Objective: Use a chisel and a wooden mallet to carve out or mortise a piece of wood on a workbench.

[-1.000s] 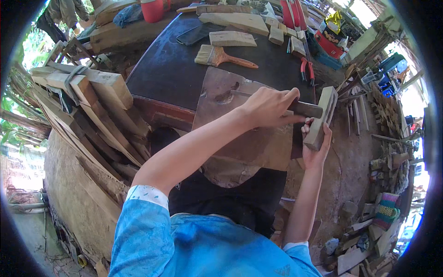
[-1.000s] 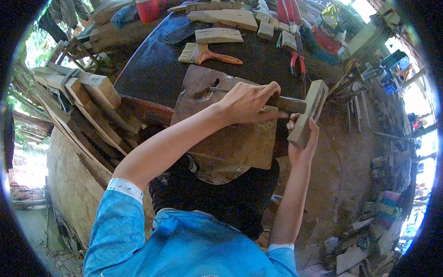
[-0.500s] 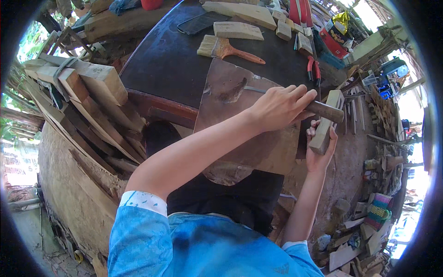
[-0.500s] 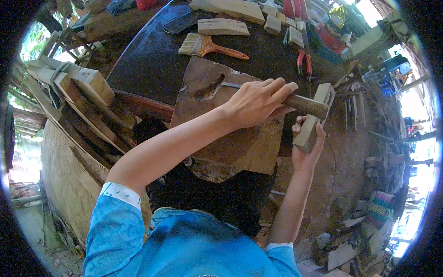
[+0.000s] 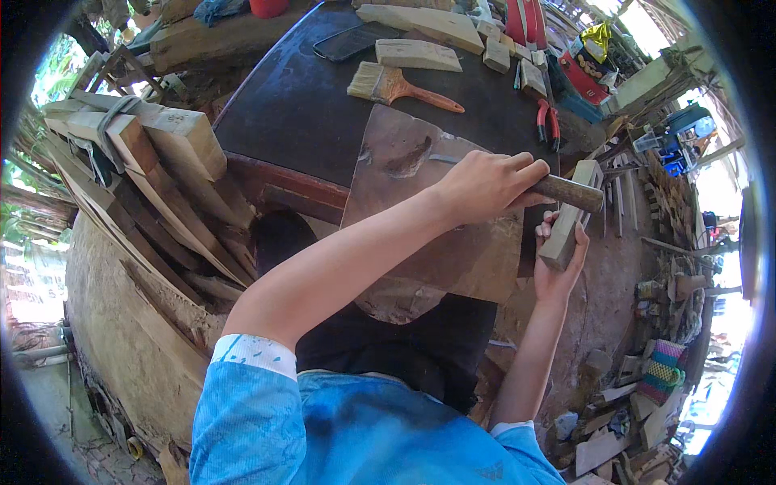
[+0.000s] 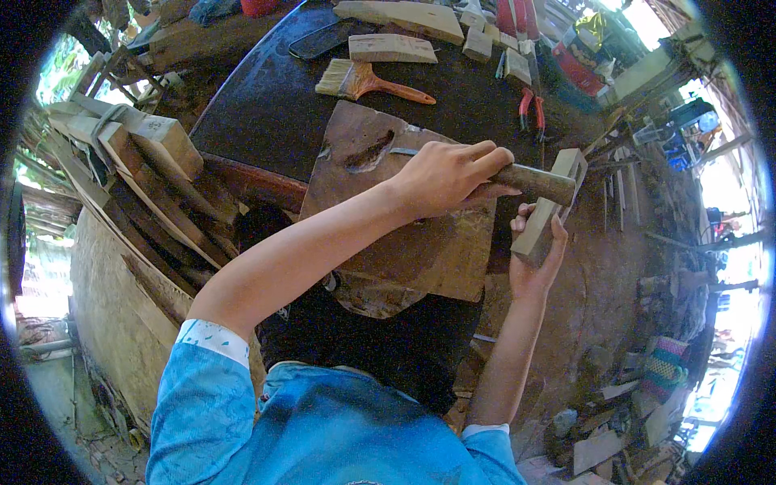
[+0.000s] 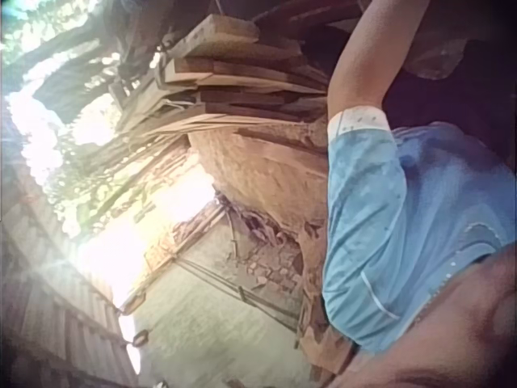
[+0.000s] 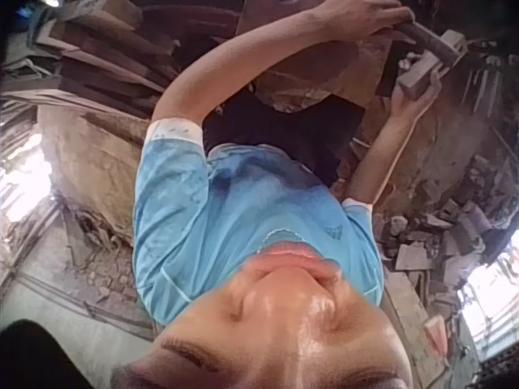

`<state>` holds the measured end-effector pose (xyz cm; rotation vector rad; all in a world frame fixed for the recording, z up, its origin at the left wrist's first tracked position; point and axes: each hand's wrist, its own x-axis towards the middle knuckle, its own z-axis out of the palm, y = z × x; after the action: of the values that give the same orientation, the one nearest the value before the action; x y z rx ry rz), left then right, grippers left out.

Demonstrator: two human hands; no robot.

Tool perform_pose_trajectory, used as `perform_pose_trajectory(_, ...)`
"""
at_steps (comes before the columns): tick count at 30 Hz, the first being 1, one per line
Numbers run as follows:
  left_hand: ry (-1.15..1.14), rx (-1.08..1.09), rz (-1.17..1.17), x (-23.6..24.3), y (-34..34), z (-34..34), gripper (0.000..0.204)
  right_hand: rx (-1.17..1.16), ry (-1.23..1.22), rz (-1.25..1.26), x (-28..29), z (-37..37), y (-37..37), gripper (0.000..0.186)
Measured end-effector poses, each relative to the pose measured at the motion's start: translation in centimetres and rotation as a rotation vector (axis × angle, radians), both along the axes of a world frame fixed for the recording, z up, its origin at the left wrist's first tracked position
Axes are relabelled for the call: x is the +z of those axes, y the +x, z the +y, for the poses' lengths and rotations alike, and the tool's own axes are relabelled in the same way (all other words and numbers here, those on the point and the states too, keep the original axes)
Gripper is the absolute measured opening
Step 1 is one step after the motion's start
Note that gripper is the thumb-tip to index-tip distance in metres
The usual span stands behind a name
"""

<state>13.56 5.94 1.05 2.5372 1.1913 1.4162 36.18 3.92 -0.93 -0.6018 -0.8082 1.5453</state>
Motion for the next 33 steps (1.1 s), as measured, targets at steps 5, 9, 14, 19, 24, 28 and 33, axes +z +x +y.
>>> perform_pose_trajectory(5,0.046,0.019,-0.062,0.1,0.1,0.0,0.033,0.0,0.006,-0.042,-0.1,0.0,0.2,0.041)
perform_pose_trajectory(9,0.055,0.052,-0.013,-0.1,0.1,0.1,0.034,-0.021,0.001,-0.037,-0.2,0.1,0.2,0.042)
perform_pose_trajectory(14,0.063,0.016,-0.041,0.0,0.0,0.2,0.035,-0.004,-0.002,-0.035,-0.2,0.2,0.3,0.041)
perform_pose_trajectory(19,0.027,-0.015,-0.076,0.1,-0.3,0.3,0.038,0.019,0.024,-0.072,0.0,-0.2,0.1,0.041)
perform_pose_trajectory(24,-0.041,0.03,-0.081,0.1,-0.4,0.3,0.04,-0.214,-0.05,-0.268,1.0,-1.7,-1.4,0.037)
perform_pose_trajectory(28,0.031,0.041,-0.121,-0.1,-0.4,0.4,0.039,-0.3,0.124,-0.269,4.9,-3.4,0.3,0.04)
perform_pose_trajectory(33,0.039,0.044,-0.157,0.4,0.1,0.3,0.04,-0.539,0.504,-0.139,11.4,-5.0,5.2,0.039)
